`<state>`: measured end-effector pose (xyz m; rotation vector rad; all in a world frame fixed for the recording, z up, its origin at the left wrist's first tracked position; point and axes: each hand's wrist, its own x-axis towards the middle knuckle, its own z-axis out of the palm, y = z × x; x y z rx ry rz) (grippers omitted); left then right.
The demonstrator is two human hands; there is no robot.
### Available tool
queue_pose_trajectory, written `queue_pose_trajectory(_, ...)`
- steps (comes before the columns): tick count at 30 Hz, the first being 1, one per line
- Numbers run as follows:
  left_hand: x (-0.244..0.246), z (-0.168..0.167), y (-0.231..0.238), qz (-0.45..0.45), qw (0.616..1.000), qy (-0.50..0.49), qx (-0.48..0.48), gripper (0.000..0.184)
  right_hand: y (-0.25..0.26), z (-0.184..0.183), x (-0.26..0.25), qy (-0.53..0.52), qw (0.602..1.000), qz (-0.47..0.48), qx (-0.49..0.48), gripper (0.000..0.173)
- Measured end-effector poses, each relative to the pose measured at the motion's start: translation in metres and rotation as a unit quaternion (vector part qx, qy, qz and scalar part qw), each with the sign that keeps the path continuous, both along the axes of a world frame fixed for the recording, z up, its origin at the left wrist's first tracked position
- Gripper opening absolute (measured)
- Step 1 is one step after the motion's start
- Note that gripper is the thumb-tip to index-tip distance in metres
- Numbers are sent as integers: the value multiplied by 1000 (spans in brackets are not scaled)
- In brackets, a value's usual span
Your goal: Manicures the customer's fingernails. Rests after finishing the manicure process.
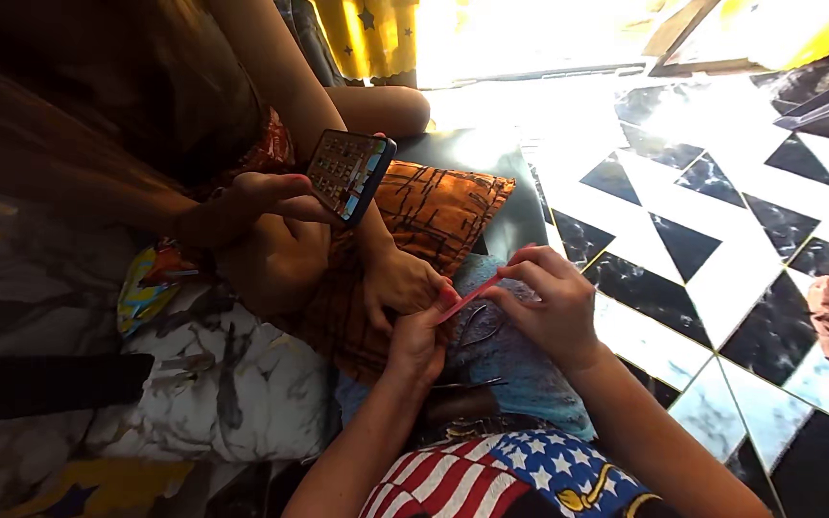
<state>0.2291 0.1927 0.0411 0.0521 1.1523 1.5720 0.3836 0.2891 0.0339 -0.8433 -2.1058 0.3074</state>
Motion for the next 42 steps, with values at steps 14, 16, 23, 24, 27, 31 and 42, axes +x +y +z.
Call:
queue_pose_trajectory(14,1,1,0,5,1000,2,-28,7,2,0,9,4,1000,3,29,41)
queue_pose_trajectory(16,2,1,0,5,1000,3,-26,9,2,-2,8,3,1000,1,25,40)
queue_pose_trajectory(23,1,-7,-3,-4,999,-15,37,15,-17,-3,-10,5,1000,13,16,40)
queue_pose_trajectory(24,1,-7,-3,-3,999,-16,37,15,-17,-3,-11,5,1000,14,12,40)
queue_pose_trajectory(27,1,0,0,2,1000,-2,-11,12,-4,-9,1,-6,1000,-3,-12,39)
queue_pose_trajectory(31,1,1,0,4,1000,-8,1,11,17,-17,30,-44,994,-88,-48,42)
queue_pose_trajectory(42,1,-1,-3,-1,1000,-1,4,13,-17,0,-9,-29,996,7,-80,44)
